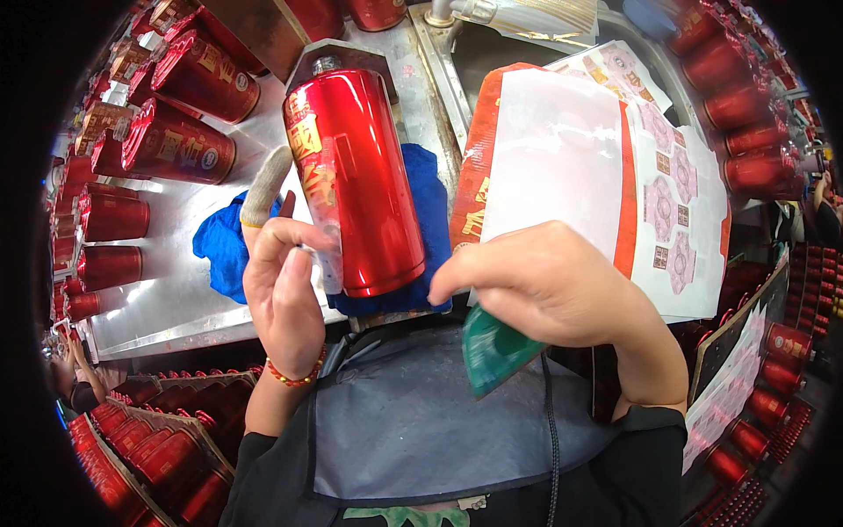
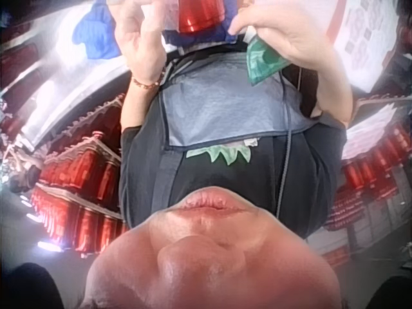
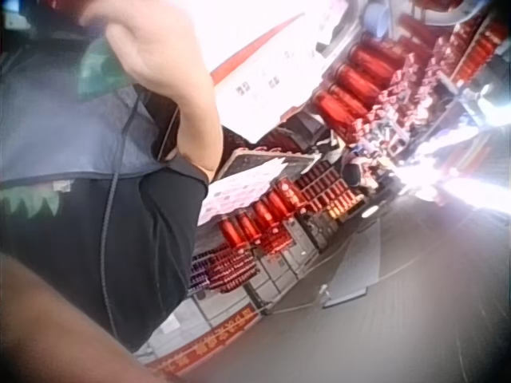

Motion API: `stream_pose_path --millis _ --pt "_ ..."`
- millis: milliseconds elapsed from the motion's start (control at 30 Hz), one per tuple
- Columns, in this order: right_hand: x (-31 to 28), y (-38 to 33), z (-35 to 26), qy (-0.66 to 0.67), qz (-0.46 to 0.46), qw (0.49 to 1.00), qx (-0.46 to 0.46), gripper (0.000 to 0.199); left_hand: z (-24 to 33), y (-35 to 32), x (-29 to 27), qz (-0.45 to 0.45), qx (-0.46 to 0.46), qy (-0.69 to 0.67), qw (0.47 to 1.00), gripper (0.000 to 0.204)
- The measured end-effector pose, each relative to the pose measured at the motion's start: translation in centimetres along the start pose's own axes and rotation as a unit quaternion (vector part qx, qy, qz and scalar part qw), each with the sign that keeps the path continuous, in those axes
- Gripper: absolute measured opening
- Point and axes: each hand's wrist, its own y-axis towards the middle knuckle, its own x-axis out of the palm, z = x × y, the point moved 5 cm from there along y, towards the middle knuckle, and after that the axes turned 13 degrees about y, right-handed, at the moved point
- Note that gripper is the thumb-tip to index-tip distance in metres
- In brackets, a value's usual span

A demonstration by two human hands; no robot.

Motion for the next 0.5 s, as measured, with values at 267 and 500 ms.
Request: stream_pose_path --millis 267,500 --pt "-1.7 -2.5 1.4 0.078 0.200 0.974 0.069 0.035 2.9 -1.5 1.0 -0.085 0.149 0.275 0.946 0.062" --pt "-0.8 -1.3 2.6 0.207 0.208 0.954 0.055 0.036 2.6 -3.1 -0.4 -0.050 0.204 0.279 0.937 0.060"
